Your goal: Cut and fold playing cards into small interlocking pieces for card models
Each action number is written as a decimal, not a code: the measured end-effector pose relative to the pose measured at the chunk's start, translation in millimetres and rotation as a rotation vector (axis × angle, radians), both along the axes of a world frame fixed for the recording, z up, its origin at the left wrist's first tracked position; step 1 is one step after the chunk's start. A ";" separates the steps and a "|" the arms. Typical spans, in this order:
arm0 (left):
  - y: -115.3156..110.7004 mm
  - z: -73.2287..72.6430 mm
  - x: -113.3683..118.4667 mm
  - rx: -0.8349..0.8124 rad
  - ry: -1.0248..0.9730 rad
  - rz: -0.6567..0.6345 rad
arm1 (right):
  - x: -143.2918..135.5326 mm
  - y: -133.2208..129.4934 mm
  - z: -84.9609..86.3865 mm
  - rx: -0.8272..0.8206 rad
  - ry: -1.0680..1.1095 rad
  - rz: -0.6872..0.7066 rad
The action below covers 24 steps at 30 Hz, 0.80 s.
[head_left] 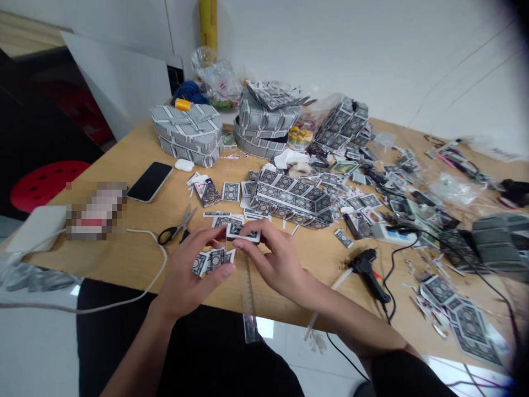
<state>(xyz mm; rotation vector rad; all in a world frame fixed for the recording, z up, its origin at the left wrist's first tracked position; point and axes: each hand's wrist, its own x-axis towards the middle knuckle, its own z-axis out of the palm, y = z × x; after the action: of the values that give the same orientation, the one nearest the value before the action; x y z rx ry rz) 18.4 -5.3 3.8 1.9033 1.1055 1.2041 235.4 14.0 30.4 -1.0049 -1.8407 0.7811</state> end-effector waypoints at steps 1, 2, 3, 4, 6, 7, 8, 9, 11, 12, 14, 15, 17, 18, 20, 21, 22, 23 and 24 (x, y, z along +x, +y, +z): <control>-0.5 -1.5 0.2 -0.017 -0.026 -0.007 | -0.1 0.9 0.7 0.046 -0.017 0.015; -1.0 -3.2 0.5 -0.031 -0.052 -0.010 | -0.3 1.9 1.5 0.078 -0.027 0.032; -1.4 -5.1 0.9 -0.049 -0.076 -0.014 | -0.4 2.9 2.2 0.100 -0.028 0.044; -1.8 -6.9 1.3 -0.070 -0.098 -0.018 | -0.4 3.9 2.6 0.112 -0.025 0.050; -2.8 -9.7 2.6 -0.124 -0.135 -0.033 | -0.3 5.2 2.3 0.119 -0.031 0.045; -3.3 -10.5 3.4 -0.153 -0.154 -0.041 | -0.2 5.3 1.4 0.120 -0.041 0.044; -3.9 -10.9 4.3 -0.181 -0.172 -0.049 | -0.1 5.1 0.1 0.127 -0.056 0.046; -4.5 -10.7 5.3 -0.206 -0.192 -0.054 | -0.2 4.5 -1.6 0.135 -0.071 0.048; -5.8 -9.3 7.7 -0.251 -0.234 -0.055 | -0.7 2.4 -5.6 0.136 -0.078 0.009; -6.5 -8.3 9.1 -0.270 -0.259 -0.051 | -1.2 1.3 -7.6 0.125 -0.062 -0.034; -7.5 -6.6 11.9 -0.295 -0.320 -0.032 | -2.6 -0.7 -10.2 0.082 -0.007 -0.142; -7.9 -6.1 13.3 -0.302 -0.351 -0.022 | -3.3 -1.3 -10.7 0.060 0.011 -0.182; -8.3 -5.5 16.1 -0.307 -0.388 -0.018 | -4.9 -1.8 -10.4 0.037 0.025 -0.208; -8.4 -5.3 17.4 -0.306 -0.387 -0.028 | -5.8 -1.9 -10.0 0.031 0.037 -0.203; -8.9 -4.7 20.0 -0.310 -0.363 -0.057 | -8.0 -2.4 -9.6 0.011 0.101 -0.189; -9.3 -4.2 21.4 -0.314 -0.356 -0.072 | -9.1 -3.0 -9.8 -0.009 0.146 -0.184; -9.9 -3.6 22.8 -0.322 -0.355 -0.085 | -10.2 -3.7 -10.3 -0.032 0.187 -0.174; -10.6 -3.1 24.2 -0.331 -0.362 -0.094 | -11.0 -4.5 -10.9 -0.055 0.216 -0.159; -11.4 -2.6 25.5 -0.341 -0.371 -0.101 | -11.5 -5.3 -11.5 -0.069 0.230 -0.141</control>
<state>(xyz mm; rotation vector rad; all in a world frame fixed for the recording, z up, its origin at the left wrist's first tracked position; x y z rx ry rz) 43.9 -16.7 1.3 1.3940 0.9320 1.1670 224.0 8.7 18.9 -1.0305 -1.5394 0.8422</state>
